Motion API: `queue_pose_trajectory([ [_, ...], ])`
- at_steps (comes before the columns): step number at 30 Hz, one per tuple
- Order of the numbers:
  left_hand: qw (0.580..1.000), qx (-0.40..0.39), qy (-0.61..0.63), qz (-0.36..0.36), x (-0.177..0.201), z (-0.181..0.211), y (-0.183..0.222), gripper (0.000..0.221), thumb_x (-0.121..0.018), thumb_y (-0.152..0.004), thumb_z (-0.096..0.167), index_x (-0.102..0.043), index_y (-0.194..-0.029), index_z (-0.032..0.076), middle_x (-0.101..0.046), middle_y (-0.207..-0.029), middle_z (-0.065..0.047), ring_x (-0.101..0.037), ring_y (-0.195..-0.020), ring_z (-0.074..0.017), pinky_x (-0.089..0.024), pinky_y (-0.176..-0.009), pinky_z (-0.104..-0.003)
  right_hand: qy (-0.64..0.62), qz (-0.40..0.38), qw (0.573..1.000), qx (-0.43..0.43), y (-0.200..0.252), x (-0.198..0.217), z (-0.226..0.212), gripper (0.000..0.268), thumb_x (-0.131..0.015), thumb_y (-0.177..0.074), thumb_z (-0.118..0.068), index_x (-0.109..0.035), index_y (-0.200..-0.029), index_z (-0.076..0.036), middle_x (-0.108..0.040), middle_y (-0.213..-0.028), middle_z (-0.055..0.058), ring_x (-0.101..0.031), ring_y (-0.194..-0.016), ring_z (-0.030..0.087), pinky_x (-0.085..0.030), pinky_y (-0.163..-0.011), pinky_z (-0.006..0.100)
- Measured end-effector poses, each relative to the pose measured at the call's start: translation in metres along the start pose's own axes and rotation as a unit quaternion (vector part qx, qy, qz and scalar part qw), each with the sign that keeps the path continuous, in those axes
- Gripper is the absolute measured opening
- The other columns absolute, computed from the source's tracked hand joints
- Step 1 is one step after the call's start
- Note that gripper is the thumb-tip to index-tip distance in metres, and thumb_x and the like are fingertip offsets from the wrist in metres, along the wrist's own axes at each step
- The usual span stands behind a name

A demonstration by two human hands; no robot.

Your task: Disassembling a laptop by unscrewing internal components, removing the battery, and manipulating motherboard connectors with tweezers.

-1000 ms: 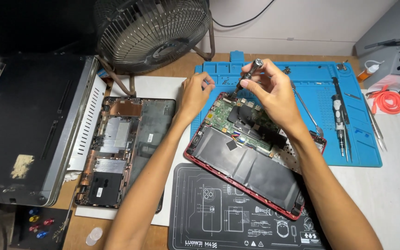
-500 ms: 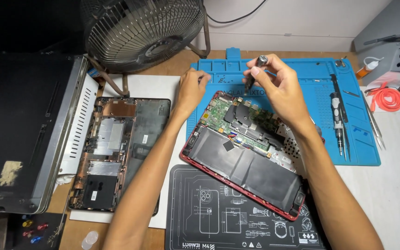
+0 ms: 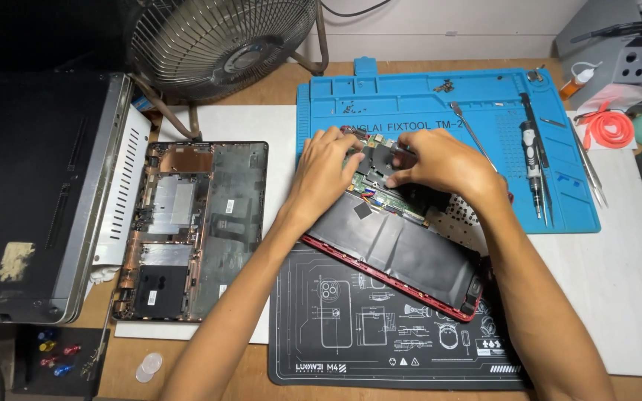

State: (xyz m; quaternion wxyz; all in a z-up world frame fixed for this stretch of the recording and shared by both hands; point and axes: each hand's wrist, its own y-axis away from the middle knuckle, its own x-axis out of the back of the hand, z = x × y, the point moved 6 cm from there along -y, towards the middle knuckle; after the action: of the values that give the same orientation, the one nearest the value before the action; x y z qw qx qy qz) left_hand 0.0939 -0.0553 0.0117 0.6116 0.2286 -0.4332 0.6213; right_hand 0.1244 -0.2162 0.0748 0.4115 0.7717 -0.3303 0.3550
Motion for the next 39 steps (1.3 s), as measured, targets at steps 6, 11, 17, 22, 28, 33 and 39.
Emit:
queue_pose_trajectory([
  [6, 0.995, -0.084, -0.025, 0.043, 0.0, 0.031, 0.023, 0.011, -0.062, -0.096, 0.024, -0.065, -0.1, 0.014, -0.055, -0.09, -0.006, -0.059, -0.095, -0.0288, -0.044, -0.083, -0.039, 0.018, -0.04, 0.999, -0.001, 0.031, -0.017, 0.001, 0.034, -0.072, -0.092, -0.018, -0.071, -0.121, 0.0, -0.076, -0.104, 0.025, -0.073, -0.105, 0.042, -0.056, -0.086, 0.054],
  [11, 0.969, -0.203, -0.093, 0.104, -0.001, 0.079, 0.063, 0.011, -0.058, -0.098, 0.019, -0.062, -0.093, 0.009, -0.055, -0.093, -0.011, -0.057, -0.097, -0.0301, -0.044, -0.084, -0.039, 0.06, -0.027, 0.998, -0.01, 0.066, -0.024, 0.022, 0.02, -0.063, -0.094, -0.022, -0.075, -0.106, -0.011, -0.077, -0.095, 0.02, -0.074, -0.099, 0.041, -0.059, -0.081, 0.053],
  [17, 0.956, -0.261, -0.092, 0.096, -0.033, 0.097, 0.085, 0.018, -0.055, -0.1, 0.021, -0.062, -0.103, 0.006, -0.057, -0.098, -0.015, -0.058, -0.099, -0.0337, -0.045, -0.088, -0.042, 0.047, -0.002, 0.999, -0.012, 0.099, -0.043, 0.053, 0.018, -0.059, -0.095, -0.022, -0.072, -0.101, -0.011, -0.075, -0.095, 0.016, -0.074, -0.094, 0.04, -0.06, -0.076, 0.051],
  [22, 0.958, -0.25, -0.089, 0.112, -0.041, 0.09, 0.086, 0.022, -0.056, -0.101, 0.024, -0.063, -0.11, 0.006, -0.057, -0.101, -0.017, -0.057, -0.1, -0.0347, -0.043, -0.088, -0.043, 0.052, 0.023, 0.998, 0.005, 0.108, -0.048, 0.05, 0.017, -0.059, -0.096, -0.018, -0.071, -0.104, -0.012, -0.073, -0.095, 0.012, -0.075, -0.091, 0.037, -0.061, -0.072, 0.048],
  [28, 0.952, -0.252, -0.1, 0.141, -0.036, 0.094, 0.086, 0.023, -0.055, -0.1, 0.025, -0.063, -0.108, 0.005, -0.057, -0.1, -0.017, -0.059, -0.098, -0.0343, -0.044, -0.084, -0.043, 0.015, 0.01, 1.0, 0.005, 0.094, -0.042, 0.052, 0.023, -0.062, -0.097, -0.027, -0.07, -0.105, -0.006, -0.073, -0.093, 0.018, -0.073, -0.096, 0.041, -0.058, -0.078, 0.05],
  [33, 0.944, -0.271, -0.121, 0.144, -0.03, 0.101, 0.084, 0.025, -0.051, -0.101, 0.027, -0.061, -0.109, 0.005, -0.055, -0.098, -0.017, -0.056, -0.101, -0.0348, -0.04, -0.089, -0.045, -0.081, -0.058, 0.995, 0.024, 0.081, -0.043, 0.066, 0.027, -0.072, -0.09, -0.03, -0.077, -0.103, -0.007, -0.079, -0.096, 0.019, -0.074, -0.101, 0.042, -0.057, -0.088, 0.051],
  [39, 0.971, -0.238, -0.02, -0.018, -0.006, 0.101, 0.057, 0.02, -0.069, -0.095, 0.023, -0.054, -0.093, 0.01, -0.059, -0.084, -0.006, -0.06, -0.072, -0.0297, -0.033, -0.089, -0.044, -0.139, -0.101, 0.984, 0.045, 0.075, -0.034, 0.069, 0.027, -0.077, -0.088, -0.033, -0.082, -0.084, -0.007, -0.063, -0.07, 0.0, -0.052, -0.065, 0.011, -0.042, -0.059, 0.029],
])
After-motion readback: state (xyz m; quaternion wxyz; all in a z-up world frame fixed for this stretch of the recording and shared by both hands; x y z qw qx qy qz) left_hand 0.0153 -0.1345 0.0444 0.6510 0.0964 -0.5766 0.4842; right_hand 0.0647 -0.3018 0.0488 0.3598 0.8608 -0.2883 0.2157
